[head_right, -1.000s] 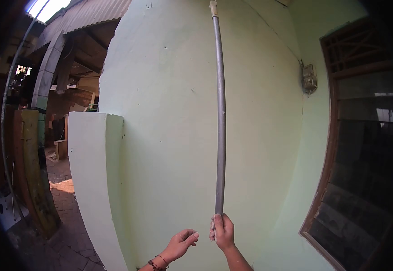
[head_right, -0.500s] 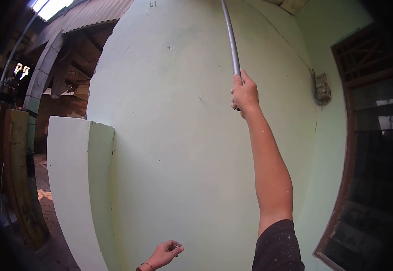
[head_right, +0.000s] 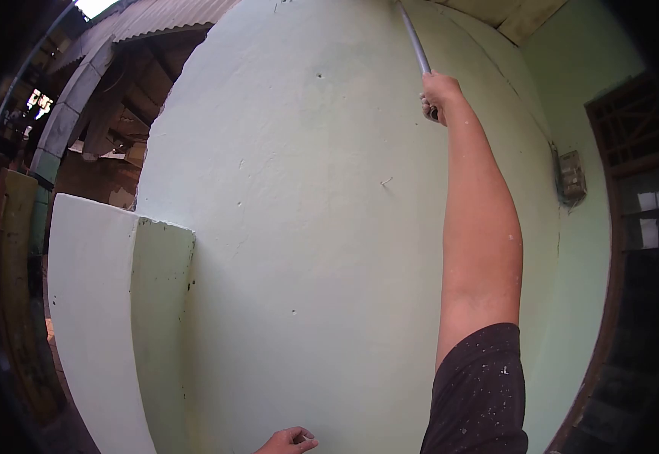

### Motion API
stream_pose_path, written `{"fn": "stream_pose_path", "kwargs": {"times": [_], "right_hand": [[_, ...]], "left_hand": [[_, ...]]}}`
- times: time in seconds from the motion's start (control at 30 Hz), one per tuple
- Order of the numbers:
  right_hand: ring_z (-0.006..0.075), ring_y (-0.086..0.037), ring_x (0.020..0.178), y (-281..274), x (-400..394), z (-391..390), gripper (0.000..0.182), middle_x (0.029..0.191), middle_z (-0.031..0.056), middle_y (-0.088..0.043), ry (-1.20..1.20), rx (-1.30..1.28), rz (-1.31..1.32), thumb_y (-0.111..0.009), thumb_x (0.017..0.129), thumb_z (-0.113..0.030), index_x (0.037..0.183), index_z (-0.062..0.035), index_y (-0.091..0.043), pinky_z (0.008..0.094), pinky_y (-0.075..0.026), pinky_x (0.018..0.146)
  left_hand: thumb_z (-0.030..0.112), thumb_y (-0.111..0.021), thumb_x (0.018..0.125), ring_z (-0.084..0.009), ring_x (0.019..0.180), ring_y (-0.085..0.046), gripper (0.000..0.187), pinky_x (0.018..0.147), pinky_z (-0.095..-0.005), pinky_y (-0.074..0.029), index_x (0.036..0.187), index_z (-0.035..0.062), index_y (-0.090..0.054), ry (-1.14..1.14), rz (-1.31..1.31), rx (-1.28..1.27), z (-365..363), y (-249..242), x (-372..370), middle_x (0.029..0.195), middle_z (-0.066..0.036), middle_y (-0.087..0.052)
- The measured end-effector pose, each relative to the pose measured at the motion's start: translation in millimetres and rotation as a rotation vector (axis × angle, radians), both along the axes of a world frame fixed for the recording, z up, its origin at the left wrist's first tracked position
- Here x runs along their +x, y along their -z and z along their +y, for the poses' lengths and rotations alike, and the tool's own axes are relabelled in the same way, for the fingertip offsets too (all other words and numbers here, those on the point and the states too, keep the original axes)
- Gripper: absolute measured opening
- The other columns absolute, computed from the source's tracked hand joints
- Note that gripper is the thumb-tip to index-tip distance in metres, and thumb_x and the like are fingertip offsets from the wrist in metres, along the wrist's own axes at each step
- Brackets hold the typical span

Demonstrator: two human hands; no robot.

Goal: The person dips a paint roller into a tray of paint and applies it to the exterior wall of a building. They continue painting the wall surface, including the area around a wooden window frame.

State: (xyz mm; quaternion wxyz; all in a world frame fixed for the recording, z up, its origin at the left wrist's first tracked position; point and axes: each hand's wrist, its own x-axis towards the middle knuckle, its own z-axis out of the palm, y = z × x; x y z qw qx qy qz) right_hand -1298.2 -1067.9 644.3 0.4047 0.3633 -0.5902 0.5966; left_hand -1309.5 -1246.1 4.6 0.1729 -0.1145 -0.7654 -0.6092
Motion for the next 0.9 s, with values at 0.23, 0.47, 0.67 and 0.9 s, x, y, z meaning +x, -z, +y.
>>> {"fn": "stream_pose_path", "kwargs": {"times": [0.23, 0.47, 0.67, 0.9], "right_hand": [[0.0054, -0.035, 0.046, 26, -2, 19, 0.046, 0.061, -0.004, -0.04, 0.267, 0.065, -0.05, -0.043, 0.097, -0.032, 0.143, -0.0276, -0.034, 0.0209, -0.036, 0.039], [0.0075, -0.034, 0.044, 143, -7, 58, 0.048, 0.059, -0.0023, -0.038, 0.435, 0.117, -0.082, -0.042, 0.098, -0.031, 0.144, -0.0246, -0.031, 0.025, -0.036, 0.038], [0.0043, -0.032, 0.045, 19, 8, 19, 0.046, 0.06, -0.0051, -0.038, 0.302, 0.082, -0.078, -0.042, 0.098, -0.035, 0.142, -0.029, -0.034, 0.0201, -0.033, 0.038], [0.0054, -0.033, 0.045, 51, -12, 13, 0.047, 0.06, -0.0044, -0.038, 0.291, 0.11, -0.065, -0.041, 0.098, -0.034, 0.143, -0.0257, -0.031, 0.0212, -0.036, 0.04]], "left_hand": [[0.03, -0.067, 0.085, -0.0121, 0.07, -0.057, 0.029, 0.061, -0.0294, -0.05, 0.096, 0.0041, -0.061, 0.103, 0.033, -0.054, 2, 0, -31, 0.076, -0.006, -0.064], [0.024, -0.07, 0.082, -0.0138, 0.071, -0.057, 0.022, 0.065, -0.0322, -0.05, 0.094, 0.0076, -0.062, 0.262, 0.001, -0.028, 12, 18, -23, 0.078, -0.005, -0.064], [0.022, -0.071, 0.081, -0.0117, 0.069, -0.055, 0.019, 0.062, -0.0311, -0.048, 0.093, 0.0092, -0.062, 0.239, -0.017, 0.081, 3, 15, -36, 0.074, -0.003, -0.061], [0.017, -0.071, 0.082, -0.0081, 0.069, -0.054, 0.018, 0.059, -0.0272, -0.046, 0.095, 0.0089, -0.061, 0.266, -0.055, 0.036, 16, -1, -22, 0.072, -0.001, -0.059]]}}
